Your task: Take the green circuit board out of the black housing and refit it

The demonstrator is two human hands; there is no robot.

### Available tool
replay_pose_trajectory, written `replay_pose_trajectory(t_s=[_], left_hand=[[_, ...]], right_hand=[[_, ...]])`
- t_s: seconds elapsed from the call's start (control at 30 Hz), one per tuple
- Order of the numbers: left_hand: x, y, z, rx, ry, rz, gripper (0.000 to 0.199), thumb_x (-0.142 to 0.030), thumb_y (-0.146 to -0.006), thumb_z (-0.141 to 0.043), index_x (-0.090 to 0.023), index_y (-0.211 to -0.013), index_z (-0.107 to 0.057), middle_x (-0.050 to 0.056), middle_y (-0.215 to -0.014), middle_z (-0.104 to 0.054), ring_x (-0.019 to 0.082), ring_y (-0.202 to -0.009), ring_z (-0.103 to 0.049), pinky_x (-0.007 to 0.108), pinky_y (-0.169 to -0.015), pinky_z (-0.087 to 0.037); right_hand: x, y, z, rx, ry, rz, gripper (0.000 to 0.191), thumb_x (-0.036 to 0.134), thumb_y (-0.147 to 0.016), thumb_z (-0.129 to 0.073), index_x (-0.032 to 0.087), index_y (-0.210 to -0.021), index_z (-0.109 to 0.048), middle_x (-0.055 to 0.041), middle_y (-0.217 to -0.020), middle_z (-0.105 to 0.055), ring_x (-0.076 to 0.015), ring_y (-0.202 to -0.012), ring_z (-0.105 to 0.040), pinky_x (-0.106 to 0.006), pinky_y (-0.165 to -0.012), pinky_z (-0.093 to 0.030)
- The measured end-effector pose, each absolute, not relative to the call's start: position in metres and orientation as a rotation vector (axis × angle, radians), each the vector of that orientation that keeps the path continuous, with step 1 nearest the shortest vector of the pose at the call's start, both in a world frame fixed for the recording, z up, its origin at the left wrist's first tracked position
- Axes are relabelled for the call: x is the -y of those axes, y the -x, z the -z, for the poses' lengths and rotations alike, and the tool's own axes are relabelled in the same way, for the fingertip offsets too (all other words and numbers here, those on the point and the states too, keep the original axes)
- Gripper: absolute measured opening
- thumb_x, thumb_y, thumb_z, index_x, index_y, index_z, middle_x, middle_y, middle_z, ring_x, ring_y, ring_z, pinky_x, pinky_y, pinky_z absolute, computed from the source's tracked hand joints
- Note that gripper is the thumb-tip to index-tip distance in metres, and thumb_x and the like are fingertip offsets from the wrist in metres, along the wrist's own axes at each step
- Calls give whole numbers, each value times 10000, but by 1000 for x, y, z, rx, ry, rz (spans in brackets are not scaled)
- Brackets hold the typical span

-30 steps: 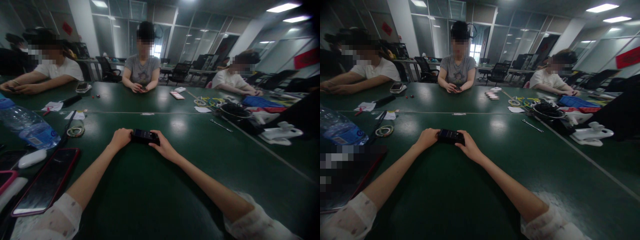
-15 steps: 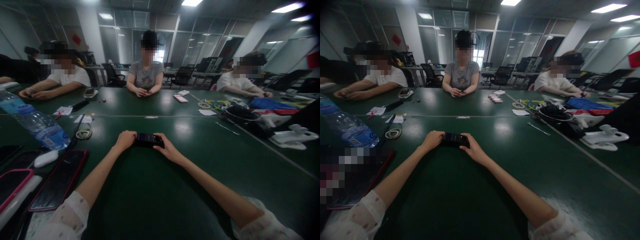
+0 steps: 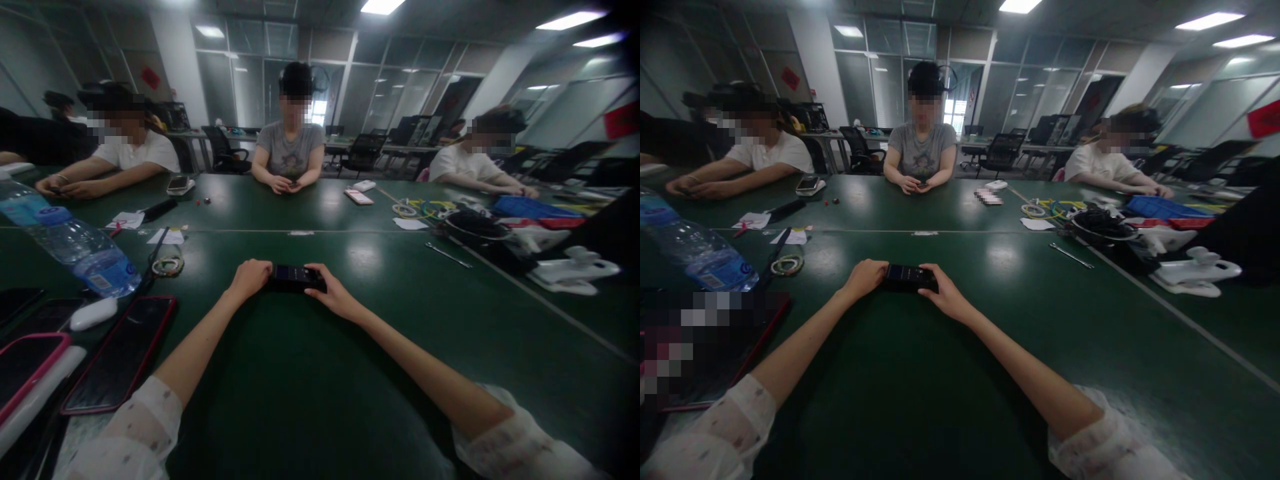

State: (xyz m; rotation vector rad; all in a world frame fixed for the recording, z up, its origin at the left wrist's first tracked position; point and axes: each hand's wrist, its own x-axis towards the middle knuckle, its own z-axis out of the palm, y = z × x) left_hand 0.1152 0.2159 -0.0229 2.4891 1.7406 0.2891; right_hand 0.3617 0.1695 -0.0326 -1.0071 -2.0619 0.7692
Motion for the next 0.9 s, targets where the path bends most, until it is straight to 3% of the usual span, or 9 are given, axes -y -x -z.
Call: replay_pose_trajectory(t_s=[0.9], left_hand=[[-217, -114, 26, -1693, -2467, -372, 263, -159, -916, -409, -174, -829, -657, 55, -796, -691, 171, -740, -652, 243, -642, -448]], right_hand=[[-166, -357, 32, 2041, 1039, -832, 528, 240, -809, -677, 257, -1278, -434, -70, -1233, -559, -227, -1176, -552, -475, -1031, -439]])
